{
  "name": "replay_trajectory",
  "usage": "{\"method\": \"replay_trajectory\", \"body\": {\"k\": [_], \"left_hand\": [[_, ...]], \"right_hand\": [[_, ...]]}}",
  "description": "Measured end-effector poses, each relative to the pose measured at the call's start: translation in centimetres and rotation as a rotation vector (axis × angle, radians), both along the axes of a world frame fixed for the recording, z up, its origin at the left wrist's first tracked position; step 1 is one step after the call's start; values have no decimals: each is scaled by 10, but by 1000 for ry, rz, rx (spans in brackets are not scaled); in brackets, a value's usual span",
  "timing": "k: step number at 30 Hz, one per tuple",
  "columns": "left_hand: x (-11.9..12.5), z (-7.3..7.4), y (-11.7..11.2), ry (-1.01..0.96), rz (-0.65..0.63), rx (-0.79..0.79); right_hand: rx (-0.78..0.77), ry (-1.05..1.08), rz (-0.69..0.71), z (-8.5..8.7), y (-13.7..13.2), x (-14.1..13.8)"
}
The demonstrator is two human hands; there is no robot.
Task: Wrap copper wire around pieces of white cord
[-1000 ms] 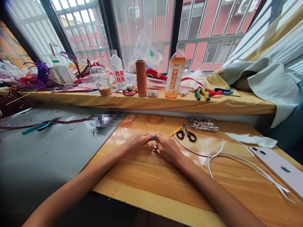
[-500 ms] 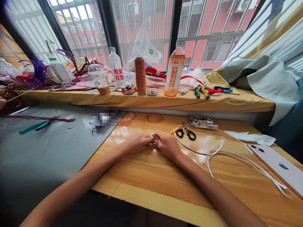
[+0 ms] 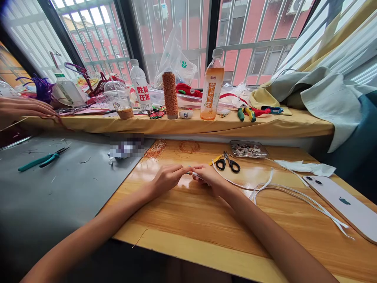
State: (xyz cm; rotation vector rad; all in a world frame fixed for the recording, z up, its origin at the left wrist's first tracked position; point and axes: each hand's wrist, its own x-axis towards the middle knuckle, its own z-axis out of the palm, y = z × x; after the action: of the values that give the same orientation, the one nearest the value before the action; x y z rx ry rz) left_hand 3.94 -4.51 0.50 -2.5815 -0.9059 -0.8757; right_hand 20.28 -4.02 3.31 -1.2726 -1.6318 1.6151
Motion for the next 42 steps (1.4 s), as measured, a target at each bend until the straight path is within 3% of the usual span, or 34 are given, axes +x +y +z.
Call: {"method": "replay_trajectory", "body": {"k": [6,11,14,16,19,22,27,31,35,38,42], "left_hand": [[7,0,-2,-272,-133,-355],[12,3,-2,-418,-67,-416],[13,5,-1,-449,-13,-493],[12,6,2,-472,11,-584],[8,3,8,-525,22,-698],[5,-1,13,-551,17,-766],[3,-1,17,-508,9,-865],[5,0,19,-553,-20,-941],[7,-1,20,-552,-54,-986],[6,-1,19,-471,-27,-945],[5,0,16,-310,72,-764]], "right_hand": [[-74,7,110,-1,1,5],[41,30,-18,-9,2,-2],[237,-28,-150,-16,2,-4],[464,-131,-186,-18,3,-3],[831,-269,-112,-17,4,3],[970,-322,6,-14,6,8],[925,-369,65,-11,5,11],[810,-246,-37,-13,3,9],[578,-33,-161,-22,10,8],[388,128,-191,-26,16,9],[223,226,-243,-26,18,8]]}}
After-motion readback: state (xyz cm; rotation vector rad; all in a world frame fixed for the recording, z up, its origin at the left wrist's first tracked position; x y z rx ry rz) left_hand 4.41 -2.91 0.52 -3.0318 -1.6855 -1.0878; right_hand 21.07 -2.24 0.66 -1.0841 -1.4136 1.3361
